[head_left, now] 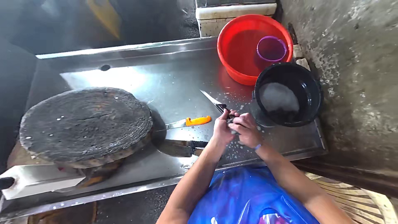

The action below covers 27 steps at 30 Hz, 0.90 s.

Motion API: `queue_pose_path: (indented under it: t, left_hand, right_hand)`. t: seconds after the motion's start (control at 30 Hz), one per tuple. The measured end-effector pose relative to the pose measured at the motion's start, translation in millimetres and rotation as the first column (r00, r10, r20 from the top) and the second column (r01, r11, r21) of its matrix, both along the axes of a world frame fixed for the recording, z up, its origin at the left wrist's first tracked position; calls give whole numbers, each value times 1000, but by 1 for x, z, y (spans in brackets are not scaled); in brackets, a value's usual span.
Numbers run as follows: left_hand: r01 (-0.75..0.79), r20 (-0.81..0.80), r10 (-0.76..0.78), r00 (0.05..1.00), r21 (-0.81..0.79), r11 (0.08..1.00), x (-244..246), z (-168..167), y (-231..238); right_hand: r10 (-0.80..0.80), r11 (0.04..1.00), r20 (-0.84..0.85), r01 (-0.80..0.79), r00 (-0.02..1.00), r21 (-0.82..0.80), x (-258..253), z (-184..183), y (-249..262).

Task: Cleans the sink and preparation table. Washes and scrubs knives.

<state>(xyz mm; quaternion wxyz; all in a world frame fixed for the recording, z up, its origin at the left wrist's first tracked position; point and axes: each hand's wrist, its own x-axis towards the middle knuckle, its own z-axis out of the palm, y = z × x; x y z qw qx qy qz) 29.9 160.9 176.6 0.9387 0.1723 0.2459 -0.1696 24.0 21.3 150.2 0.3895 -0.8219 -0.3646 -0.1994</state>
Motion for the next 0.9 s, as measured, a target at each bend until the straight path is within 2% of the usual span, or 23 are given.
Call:
queue_pose_path:
  t: [0.07,0.13,0.2,0.3,0.37,0.43,0.5,0.57,0.63,0.7,0.77,0.83,0.9]
  left_hand:
    - [-5,54,4,999,27,1000,0,2,6]
    - [-14,50,10,999,78,997,-4,1,10]
    - [-37,7,36,999,109,993,-11,12,5]
    - [-93,-5,95,995,119,989,-22,12,1]
    - [-118,-10,120,993,111,987,-26,11,-1]
    - [-88,-4,88,996,104,991,-36,22,-2]
    - [-89,14,88,996,101,991,-43,32,0]
    - [-150,41,148,988,64,987,-37,30,9]
    - [-184,78,180,981,42,982,-36,32,14]
    - [-171,43,167,985,109,979,-39,43,8]
    - [-147,11,147,989,156,977,-47,51,2]
    - [-160,92,152,984,83,984,-44,45,10]
    - [-164,156,159,975,19,986,-45,40,16]
  right_hand:
    - [-2,999,-38,4,999,53,6,-11,-3]
    - [-36,997,-67,40,997,64,3,8,7]
    - [-33,997,-24,34,999,64,6,18,15]
    - [-36,992,-24,39,999,121,9,-6,-1]
    - [-59,988,-15,61,998,144,9,2,-2]
    - [-9,993,63,1,998,114,1,27,14]
    - [46,995,104,-54,994,81,-1,24,18]
    - [-19,991,-5,20,1000,131,9,5,-1]
    - [-104,970,-59,114,993,217,7,7,-8]
    - [-67,967,40,55,997,249,-3,31,14]
    - [3,983,126,-26,992,184,-6,33,29]
    - [-44,984,24,39,999,175,7,15,13]
    - [-133,956,-89,151,987,250,12,11,-5]
